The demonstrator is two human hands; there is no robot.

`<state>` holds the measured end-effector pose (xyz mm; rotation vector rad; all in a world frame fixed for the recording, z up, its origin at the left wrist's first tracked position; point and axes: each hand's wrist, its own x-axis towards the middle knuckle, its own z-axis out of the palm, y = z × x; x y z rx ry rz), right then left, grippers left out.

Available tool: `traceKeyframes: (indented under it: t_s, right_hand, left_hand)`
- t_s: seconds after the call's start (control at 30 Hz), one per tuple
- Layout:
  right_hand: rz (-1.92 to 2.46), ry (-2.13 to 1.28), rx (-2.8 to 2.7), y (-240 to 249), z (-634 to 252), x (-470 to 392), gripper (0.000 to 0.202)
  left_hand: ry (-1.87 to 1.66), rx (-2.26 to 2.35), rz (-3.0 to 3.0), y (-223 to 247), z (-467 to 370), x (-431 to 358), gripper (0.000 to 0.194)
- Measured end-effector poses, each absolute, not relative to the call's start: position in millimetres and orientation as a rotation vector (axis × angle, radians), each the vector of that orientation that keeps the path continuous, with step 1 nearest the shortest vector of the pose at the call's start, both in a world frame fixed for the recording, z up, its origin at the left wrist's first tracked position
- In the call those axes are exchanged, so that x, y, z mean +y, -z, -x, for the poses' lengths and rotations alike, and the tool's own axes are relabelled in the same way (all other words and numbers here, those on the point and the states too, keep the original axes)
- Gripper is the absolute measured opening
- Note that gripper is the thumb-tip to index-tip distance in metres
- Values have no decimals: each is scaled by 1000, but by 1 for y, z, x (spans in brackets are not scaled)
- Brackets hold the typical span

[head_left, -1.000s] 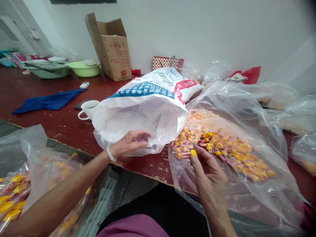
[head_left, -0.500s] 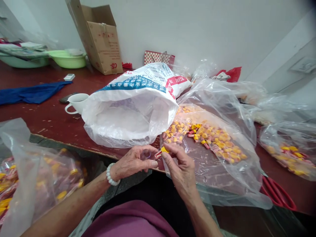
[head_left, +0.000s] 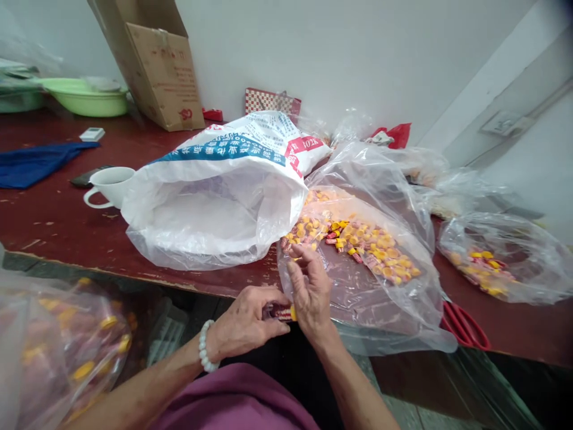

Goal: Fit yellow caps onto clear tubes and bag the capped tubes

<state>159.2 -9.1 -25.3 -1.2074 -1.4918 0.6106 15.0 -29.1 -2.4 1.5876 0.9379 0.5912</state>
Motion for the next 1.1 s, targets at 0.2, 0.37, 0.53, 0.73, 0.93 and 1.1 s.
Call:
traceKeyframes:
  t_s: [0.2,0.37,0.53,0.73,0.93,1.1]
  right_hand:
    - [1669,-238,-1475,51,-234,33,28]
    - [1698,-296,-1845,76,-242,59,15]
    - [1785,-262,-1971,74,-223,60,17]
    - [1826,-288,-1866,74,-234,55,14]
    - [1777,-384,-1533,62,-248,28,35]
    - [1384,-703,-1293,18,-206,-13,22]
  left_hand:
    - [-693,1094,-1243,21,6,-21,32]
    - [-751,1051,-1159,21,5,-18,28]
    - [-714,1088,-1209,10,-8,-15,20]
    - [-707,1061,-1225,10,-10,-15,16]
    - [-729,1061,-1206,20,-18,-14,21]
    - [-716,1070,-1359,22,-31,-14,24]
